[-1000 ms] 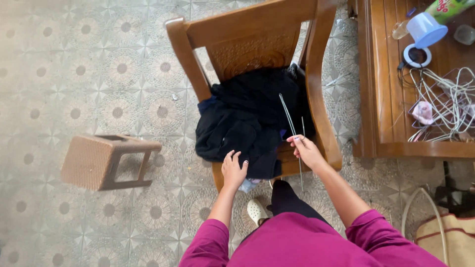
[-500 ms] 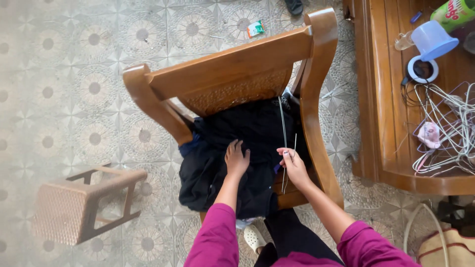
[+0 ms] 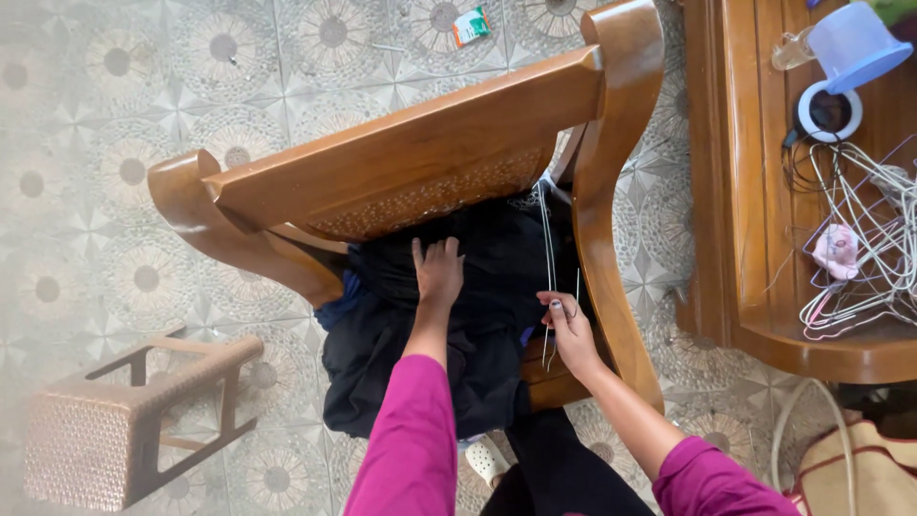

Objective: The person repeatedly picks up garments from a wooden chair, places each on a hanger, and hangs the hanger on a metal drying rack. The person handles several dark-colored garments one at a time, adjusting them on the hangers before placing them on the rack.

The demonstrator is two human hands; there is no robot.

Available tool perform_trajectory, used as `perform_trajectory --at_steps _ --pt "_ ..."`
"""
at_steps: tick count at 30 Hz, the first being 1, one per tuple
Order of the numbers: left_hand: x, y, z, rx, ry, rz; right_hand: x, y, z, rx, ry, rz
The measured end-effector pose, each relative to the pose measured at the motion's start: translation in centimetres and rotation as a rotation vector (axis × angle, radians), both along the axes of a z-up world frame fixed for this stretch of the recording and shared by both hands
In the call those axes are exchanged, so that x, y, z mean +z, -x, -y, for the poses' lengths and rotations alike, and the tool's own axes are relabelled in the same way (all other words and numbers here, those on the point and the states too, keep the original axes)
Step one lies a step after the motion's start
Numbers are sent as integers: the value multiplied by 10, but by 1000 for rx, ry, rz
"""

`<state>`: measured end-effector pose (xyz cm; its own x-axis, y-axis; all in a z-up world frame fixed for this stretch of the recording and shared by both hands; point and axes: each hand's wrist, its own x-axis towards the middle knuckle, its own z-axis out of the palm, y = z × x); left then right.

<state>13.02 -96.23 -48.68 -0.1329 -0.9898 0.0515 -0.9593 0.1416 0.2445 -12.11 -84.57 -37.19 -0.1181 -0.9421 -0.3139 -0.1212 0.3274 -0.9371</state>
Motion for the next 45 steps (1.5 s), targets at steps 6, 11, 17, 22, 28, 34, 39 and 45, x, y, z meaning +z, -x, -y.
perform_trajectory --at_steps 6,11,17,22,28,34,39,45 --pt "98 43 -62 -266 -92 -378 33 -7 8 182 117 -188" --pt "199 47 -102 -466 93 -450 34 -11 12 224 163 -211" --pt "291 -14 -105 -243 -180 -229 148 -7 11 94 327 -75" --pt "319 -74 -108 -143 -43 -19 238 25 28 -53 371 -98" --pt "435 -107 -111 -66 57 -829 388 35 52 121 834 -281" --pt "522 -110 -128 -117 10 -1338 504 29 20 420 642 107" --pt "533 -109 -137 -781 -799 -760 501 21 30 411 854 535" --pt "526 -3 -151 -512 210 -877 491 -35 4 800 738 683"
